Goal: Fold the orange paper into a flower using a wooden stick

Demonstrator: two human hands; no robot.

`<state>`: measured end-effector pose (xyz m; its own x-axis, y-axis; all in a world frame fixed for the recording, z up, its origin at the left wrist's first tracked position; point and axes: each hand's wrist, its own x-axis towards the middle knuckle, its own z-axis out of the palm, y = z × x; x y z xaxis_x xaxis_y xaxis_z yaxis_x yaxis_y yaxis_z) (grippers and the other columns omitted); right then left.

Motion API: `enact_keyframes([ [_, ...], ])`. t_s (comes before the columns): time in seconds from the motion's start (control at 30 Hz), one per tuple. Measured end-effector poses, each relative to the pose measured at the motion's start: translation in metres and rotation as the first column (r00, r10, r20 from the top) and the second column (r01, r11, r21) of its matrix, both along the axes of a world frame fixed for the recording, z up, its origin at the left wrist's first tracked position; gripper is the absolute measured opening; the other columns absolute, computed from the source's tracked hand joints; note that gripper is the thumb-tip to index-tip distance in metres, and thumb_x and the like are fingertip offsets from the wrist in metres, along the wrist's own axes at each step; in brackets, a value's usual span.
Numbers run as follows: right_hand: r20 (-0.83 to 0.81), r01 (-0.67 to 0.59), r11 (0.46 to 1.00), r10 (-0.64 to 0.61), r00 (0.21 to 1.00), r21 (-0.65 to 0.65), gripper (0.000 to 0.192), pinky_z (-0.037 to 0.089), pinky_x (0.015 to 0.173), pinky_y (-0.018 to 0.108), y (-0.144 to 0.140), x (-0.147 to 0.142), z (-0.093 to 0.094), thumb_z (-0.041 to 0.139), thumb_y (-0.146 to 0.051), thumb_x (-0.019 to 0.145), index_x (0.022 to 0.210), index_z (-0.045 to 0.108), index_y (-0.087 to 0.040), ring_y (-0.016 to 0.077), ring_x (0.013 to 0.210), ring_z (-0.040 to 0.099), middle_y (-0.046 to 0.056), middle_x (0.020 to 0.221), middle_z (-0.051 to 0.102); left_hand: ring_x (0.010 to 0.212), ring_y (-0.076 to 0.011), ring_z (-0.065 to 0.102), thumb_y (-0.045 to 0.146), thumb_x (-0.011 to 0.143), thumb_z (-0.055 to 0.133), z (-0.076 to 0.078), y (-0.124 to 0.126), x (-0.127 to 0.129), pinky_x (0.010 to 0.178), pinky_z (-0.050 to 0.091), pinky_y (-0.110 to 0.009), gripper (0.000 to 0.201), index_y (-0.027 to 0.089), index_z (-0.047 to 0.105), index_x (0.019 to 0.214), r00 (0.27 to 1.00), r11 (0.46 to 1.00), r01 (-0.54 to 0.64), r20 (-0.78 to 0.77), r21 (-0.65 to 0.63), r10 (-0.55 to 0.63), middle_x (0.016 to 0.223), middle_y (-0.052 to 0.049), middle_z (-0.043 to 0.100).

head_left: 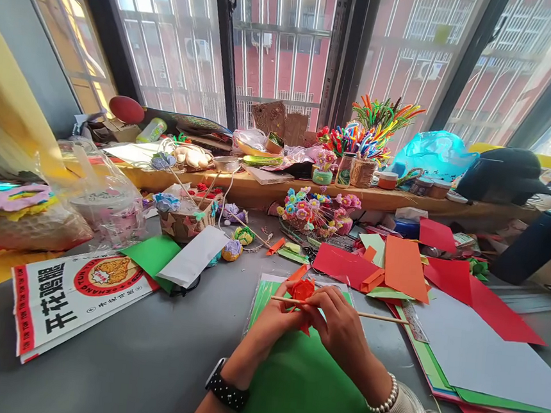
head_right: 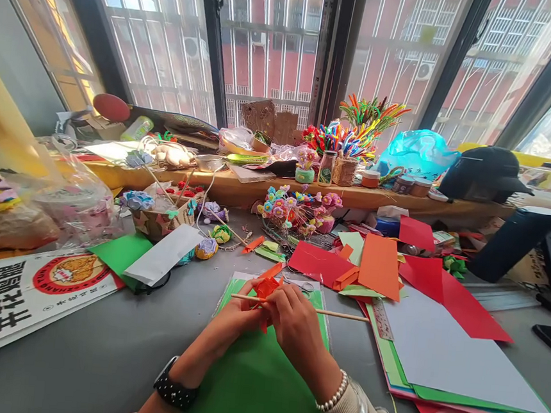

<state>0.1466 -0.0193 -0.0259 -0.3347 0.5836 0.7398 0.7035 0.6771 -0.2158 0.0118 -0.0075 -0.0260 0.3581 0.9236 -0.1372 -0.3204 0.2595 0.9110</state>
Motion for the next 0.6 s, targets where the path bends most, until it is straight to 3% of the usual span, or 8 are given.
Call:
enact_keyframes([
  [0.13,-0.017,-0.022,0.996,0.021,1.0,-0.09,0.012,0.044,0.059,0.028,-0.0004,0.0018,0.0008,0.042,-0.016,0.085,0.077,0.05,-0.017,0.0169,0.069,0.05,0.005,0.072,0.055,0.063,-0.011,0.054,0.018,0.056,0.072,0.0005,0.0007,-0.0013,0.06,0.042,-0.022,0.061,0.017,0.044,0.111,1.0,1.0,-0.015,-0.023,0.014,0.016,0.071,0.001,0.059],
  [0.47,-0.107,-0.042,0.99,0.027,0.994,-0.137,0.009,0.044,0.059,0.026,-0.003,0.0054,0.0036,0.046,-0.019,0.084,0.079,0.053,-0.018,0.0153,0.069,0.051,0.004,0.074,0.055,0.074,-0.0152,0.059,0.025,0.057,0.074,0.0041,0.0054,-0.0098,0.067,0.043,-0.025,0.063,0.018,0.046,0.114,0.998,0.997,0.065,-0.024,0.046,-0.064,0.086,-0.005,0.064],
  [0.6,-0.146,-0.071,0.987,0.049,0.988,-0.147,0.009,0.045,0.061,0.027,-0.0022,0.0065,0.0027,0.045,-0.019,0.084,0.08,0.053,-0.018,0.0159,0.072,0.052,0.004,0.076,0.055,0.08,-0.018,0.059,0.026,0.057,0.073,-0.0014,0.0077,-0.0091,0.071,0.044,-0.027,0.062,0.017,0.047,0.112,0.999,0.993,0.009,-0.034,0.114,-0.005,0.088,-0.006,0.065],
])
